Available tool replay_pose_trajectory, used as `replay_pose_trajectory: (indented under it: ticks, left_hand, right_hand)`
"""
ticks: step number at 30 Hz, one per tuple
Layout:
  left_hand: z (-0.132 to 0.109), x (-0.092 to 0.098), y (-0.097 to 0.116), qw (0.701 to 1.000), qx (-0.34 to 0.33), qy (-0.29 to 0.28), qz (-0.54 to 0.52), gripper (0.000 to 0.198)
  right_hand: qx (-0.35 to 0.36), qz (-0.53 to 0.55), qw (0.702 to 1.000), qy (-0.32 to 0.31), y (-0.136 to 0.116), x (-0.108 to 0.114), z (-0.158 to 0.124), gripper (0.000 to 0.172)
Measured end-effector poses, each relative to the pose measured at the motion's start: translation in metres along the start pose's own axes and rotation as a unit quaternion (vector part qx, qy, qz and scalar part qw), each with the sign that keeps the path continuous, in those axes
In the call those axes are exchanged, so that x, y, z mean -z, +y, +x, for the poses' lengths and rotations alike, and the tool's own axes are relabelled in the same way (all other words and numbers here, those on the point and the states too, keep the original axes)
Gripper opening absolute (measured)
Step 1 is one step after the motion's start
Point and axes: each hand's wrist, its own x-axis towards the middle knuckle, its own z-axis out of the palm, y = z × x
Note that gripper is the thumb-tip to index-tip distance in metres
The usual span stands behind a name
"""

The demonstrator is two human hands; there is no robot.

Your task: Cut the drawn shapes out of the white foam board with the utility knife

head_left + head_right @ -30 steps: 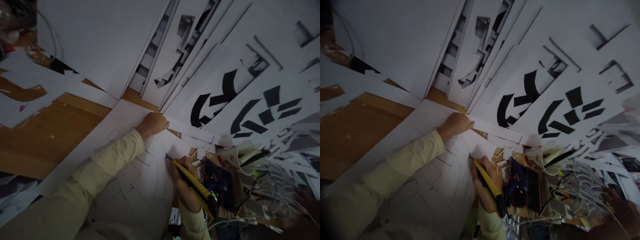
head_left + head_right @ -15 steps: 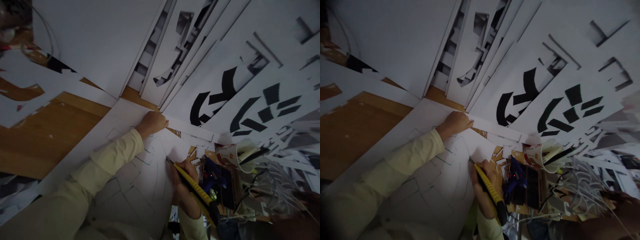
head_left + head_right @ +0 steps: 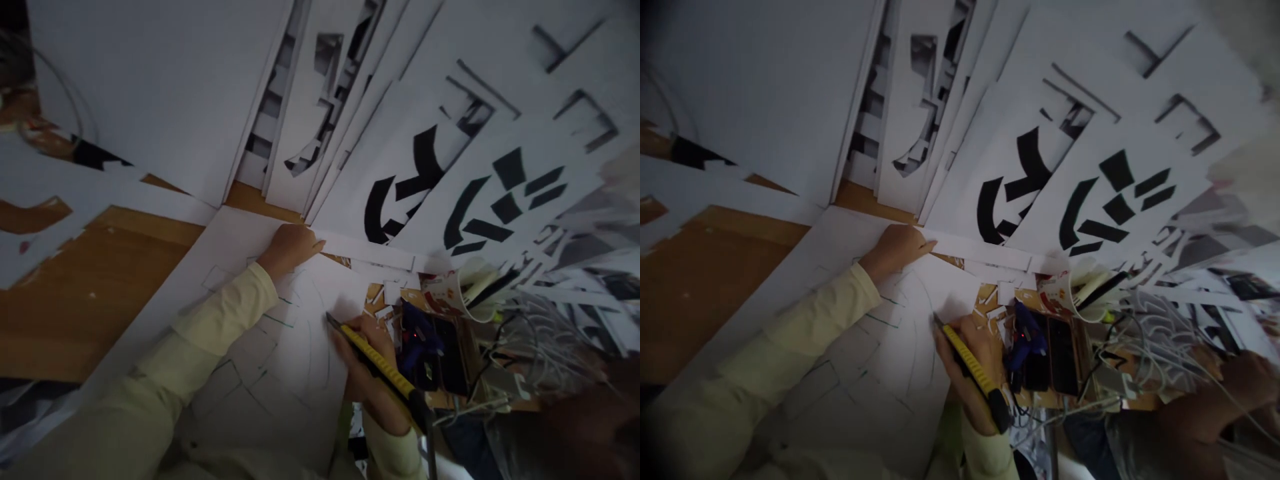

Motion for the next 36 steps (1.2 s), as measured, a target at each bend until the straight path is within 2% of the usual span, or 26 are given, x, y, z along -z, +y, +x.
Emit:
replay_pose_trajectory:
  ticks: [2, 4, 5, 7, 9, 12, 16, 18, 23, 27, 36]
  left_hand:
    - [0.0, 0.004, 0.003, 1.0, -0.009, -0.014, -0.002, 0.063]
    - [0.001, 0.007, 0.008, 0.999, -0.025, -0.027, -0.003, 0.066]
    - [0.003, 0.009, 0.01, 0.999, -0.034, -0.032, -0.005, 0.067]
    - [0.007, 0.013, 0.016, 0.998, -0.05, -0.044, -0.013, 0.066]
    - [0.014, 0.017, 0.02, 0.996, -0.063, -0.054, -0.029, 0.064]
    - [0.026, 0.022, 0.029, 0.991, -0.088, -0.081, -0.065, 0.062]
    - [0.038, 0.021, 0.044, 0.977, -0.123, -0.154, -0.085, 0.059]
    - [0.04, 0.016, 0.048, 0.975, -0.131, -0.164, -0.074, 0.058]
    - [0.036, 0.0, 0.044, 0.986, -0.106, -0.112, -0.061, 0.06]
    - [0.035, -0.009, 0.038, 0.988, -0.11, -0.082, -0.07, 0.063]
    - [0.035, -0.004, 0.04, 0.985, -0.113, -0.103, -0.075, 0.062]
  right_hand:
    - [0.034, 0.056, 0.998, 0.009, -0.005, 0.003, 0.006, 0.021]
    - [0.061, 0.19, 0.979, 0.049, -0.012, 0.001, 0.011, 0.017]
    - [0.071, 0.28, 0.954, 0.078, -0.016, -0.002, 0.014, 0.009]
    - [0.079, 0.427, 0.893, 0.119, -0.024, -0.012, 0.022, 0.027]
    - [0.08, 0.508, 0.846, 0.145, -0.03, -0.021, 0.031, 0.043]
    - [0.072, 0.564, 0.809, 0.15, -0.037, -0.03, 0.044, 0.051]
    - [0.045, 0.577, 0.801, 0.15, -0.045, -0.038, 0.052, 0.056]
    - [0.026, 0.582, 0.799, 0.147, -0.047, -0.043, 0.053, 0.058]
    - [-0.032, 0.567, 0.809, 0.154, -0.045, -0.054, 0.047, 0.054]
    - [-0.051, 0.544, 0.823, 0.156, -0.045, -0.056, 0.045, 0.055]
    - [-0.06, 0.518, 0.838, 0.16, -0.048, -0.055, 0.045, 0.053]
